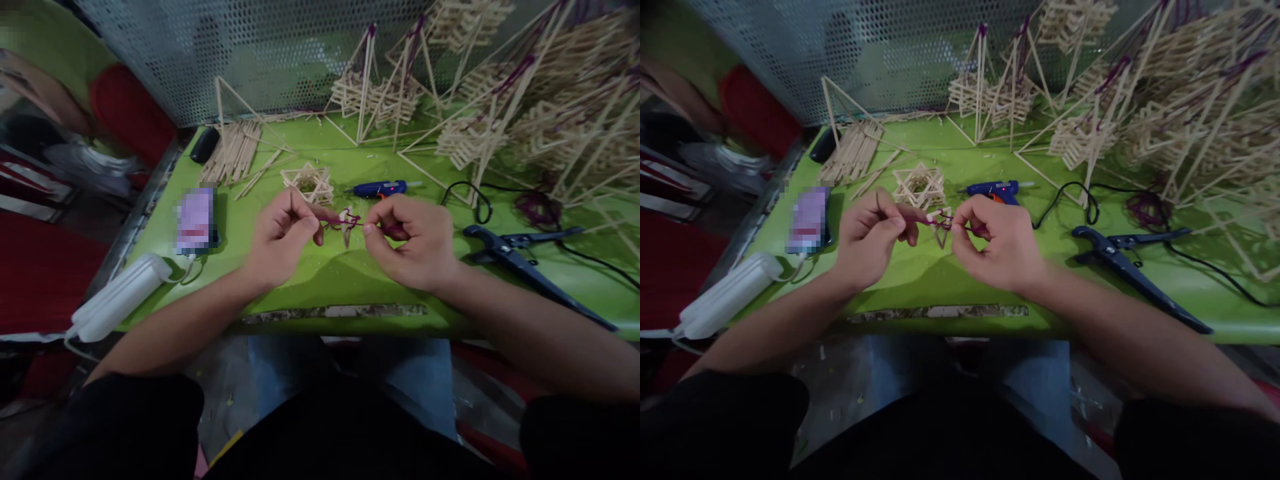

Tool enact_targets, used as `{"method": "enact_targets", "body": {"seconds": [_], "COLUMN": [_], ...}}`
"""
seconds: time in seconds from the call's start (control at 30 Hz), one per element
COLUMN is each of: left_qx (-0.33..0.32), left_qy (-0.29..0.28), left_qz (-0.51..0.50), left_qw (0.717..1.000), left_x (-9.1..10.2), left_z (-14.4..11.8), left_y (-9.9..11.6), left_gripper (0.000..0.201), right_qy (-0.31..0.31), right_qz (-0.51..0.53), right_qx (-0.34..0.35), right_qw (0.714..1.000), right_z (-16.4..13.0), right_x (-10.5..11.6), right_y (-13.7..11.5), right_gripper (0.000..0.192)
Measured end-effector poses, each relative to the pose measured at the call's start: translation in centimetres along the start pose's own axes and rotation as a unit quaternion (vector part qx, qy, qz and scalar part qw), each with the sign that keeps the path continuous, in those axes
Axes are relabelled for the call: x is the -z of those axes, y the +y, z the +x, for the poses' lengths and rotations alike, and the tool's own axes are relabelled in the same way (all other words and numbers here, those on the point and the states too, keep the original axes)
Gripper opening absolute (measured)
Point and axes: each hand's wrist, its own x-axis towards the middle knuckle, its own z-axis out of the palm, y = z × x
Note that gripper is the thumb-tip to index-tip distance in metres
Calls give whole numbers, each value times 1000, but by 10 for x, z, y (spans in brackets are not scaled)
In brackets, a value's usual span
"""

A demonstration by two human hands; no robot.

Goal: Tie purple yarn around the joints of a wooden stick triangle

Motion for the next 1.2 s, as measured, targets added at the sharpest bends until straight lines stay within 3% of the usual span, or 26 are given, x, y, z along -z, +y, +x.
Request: {"method": "enact_targets", "body": {"seconds": [0.2,0.4,0.5,0.73,0.93,1.2], "left_qx": [85,141,142,122,87,77], "left_qy": [-62,-53,-62,-96,-74,-27], "left_qz": [-85,-155,-167,-82,-36,-18], "left_qw": [991,976,974,984,993,997], "left_x": [3,-1,-2,-3,-5,-4], "left_z": [3,3,2,-2,-3,-3], "left_y": [-8,-6,-7,-13,-8,-5], "left_gripper": [22,18,27,38,43,38], "right_qy": [-42,-58,-62,-31,-14,-50], "right_qz": [29,31,26,-91,-88,-76], "right_qx": [-1,-22,-40,47,50,27], "right_qw": [999,998,997,994,995,995], "right_z": [-1,-6,-9,-9,-11,-11], "right_x": [-1,-5,-7,-9,-9,-7], "right_y": [2,-4,-4,4,0,1], "right_gripper": [16,14,10,4,2,12]}}
